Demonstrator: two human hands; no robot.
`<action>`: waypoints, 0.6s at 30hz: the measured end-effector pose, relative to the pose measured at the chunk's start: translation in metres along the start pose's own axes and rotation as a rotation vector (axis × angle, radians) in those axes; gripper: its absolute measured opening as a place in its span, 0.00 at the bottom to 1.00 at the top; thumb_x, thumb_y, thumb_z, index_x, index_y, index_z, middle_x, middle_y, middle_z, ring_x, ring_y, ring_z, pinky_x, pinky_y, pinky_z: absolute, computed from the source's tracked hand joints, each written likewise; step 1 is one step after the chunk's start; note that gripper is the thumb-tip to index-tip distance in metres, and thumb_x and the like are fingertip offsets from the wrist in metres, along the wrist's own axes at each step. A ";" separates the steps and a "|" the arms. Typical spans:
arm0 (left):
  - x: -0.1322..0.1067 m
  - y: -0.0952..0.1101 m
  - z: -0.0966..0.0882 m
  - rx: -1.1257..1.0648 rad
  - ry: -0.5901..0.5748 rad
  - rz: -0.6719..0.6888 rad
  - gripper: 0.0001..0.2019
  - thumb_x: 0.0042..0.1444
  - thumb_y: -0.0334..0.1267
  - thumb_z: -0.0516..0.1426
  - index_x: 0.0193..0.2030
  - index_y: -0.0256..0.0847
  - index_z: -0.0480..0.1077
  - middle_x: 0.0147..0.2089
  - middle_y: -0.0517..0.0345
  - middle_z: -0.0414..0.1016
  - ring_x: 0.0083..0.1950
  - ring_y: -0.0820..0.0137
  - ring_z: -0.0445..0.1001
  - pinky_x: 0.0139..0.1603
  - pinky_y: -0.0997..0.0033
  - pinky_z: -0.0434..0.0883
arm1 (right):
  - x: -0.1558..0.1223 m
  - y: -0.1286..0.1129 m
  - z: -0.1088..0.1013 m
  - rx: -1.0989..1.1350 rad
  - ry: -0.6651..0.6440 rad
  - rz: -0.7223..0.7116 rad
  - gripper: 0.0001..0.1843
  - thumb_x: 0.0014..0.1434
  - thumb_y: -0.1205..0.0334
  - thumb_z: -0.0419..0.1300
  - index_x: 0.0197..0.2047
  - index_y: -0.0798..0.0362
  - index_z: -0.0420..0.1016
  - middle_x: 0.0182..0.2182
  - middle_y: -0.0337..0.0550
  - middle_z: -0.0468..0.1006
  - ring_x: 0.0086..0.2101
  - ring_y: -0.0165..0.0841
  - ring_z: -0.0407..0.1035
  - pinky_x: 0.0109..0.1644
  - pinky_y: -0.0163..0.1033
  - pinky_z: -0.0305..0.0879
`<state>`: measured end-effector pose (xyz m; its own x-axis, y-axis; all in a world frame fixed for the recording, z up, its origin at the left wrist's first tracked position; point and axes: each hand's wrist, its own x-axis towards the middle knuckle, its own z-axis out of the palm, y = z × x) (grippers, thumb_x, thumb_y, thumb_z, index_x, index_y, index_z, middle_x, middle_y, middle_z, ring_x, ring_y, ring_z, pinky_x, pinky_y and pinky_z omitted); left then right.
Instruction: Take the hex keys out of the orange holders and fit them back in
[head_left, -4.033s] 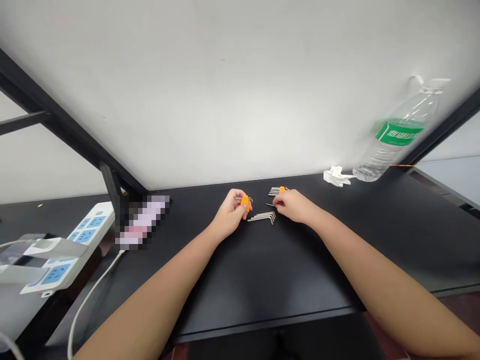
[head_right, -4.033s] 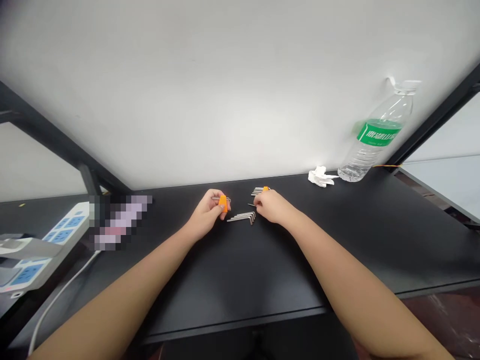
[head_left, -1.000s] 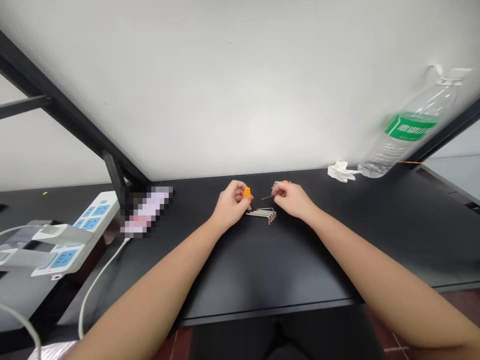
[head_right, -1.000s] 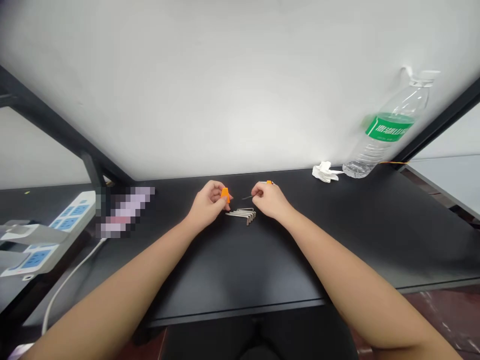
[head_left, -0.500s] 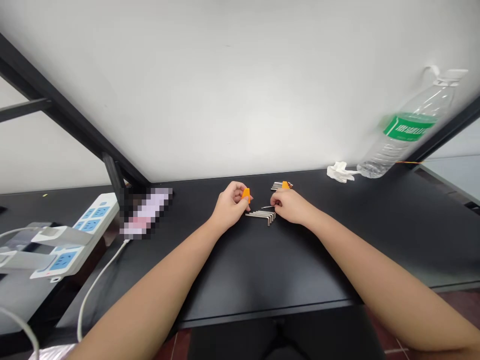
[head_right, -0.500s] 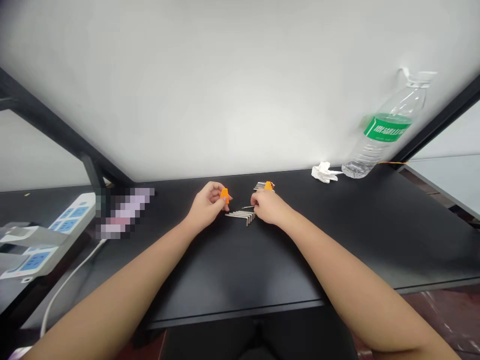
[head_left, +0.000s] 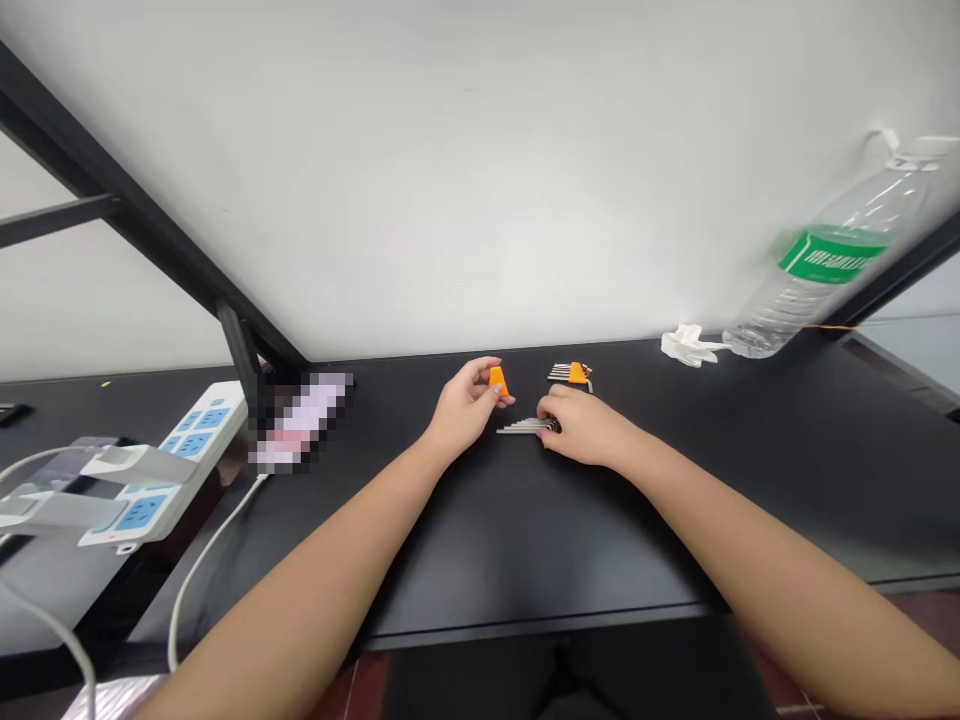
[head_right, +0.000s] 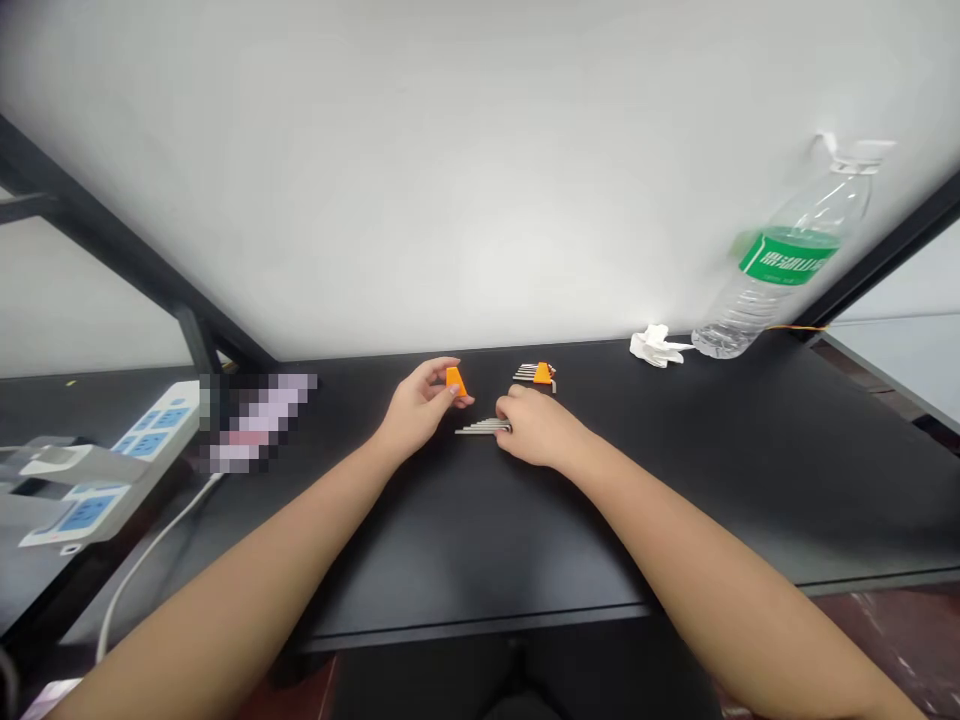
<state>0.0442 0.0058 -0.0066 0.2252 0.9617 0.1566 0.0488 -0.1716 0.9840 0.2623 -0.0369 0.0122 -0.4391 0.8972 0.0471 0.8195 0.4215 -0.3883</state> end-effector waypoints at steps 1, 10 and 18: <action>0.001 -0.001 -0.001 -0.011 -0.003 -0.004 0.24 0.58 0.47 0.65 0.57 0.39 0.69 0.46 0.53 0.76 0.38 0.69 0.83 0.44 0.66 0.80 | 0.000 0.002 -0.001 -0.016 0.021 -0.001 0.03 0.61 0.65 0.62 0.38 0.54 0.75 0.40 0.46 0.74 0.39 0.35 0.70 0.41 0.38 0.62; 0.002 0.001 -0.004 -0.020 -0.017 -0.038 0.19 0.55 0.49 0.67 0.46 0.37 0.75 0.38 0.55 0.78 0.30 0.73 0.76 0.36 0.70 0.76 | 0.003 0.001 0.000 -0.129 0.050 -0.129 0.05 0.62 0.68 0.61 0.36 0.55 0.79 0.42 0.49 0.74 0.43 0.39 0.69 0.48 0.44 0.61; 0.001 0.009 -0.004 -0.016 -0.012 -0.041 0.16 0.55 0.48 0.66 0.42 0.37 0.76 0.29 0.59 0.74 0.25 0.76 0.68 0.32 0.72 0.69 | 0.000 0.000 -0.002 0.010 0.063 -0.094 0.07 0.58 0.74 0.60 0.31 0.54 0.70 0.34 0.44 0.74 0.33 0.32 0.66 0.38 0.38 0.60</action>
<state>0.0408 0.0061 0.0027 0.2349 0.9652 0.1150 0.0431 -0.1285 0.9908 0.2630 -0.0364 0.0140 -0.4895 0.8604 0.1417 0.7719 0.5031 -0.3887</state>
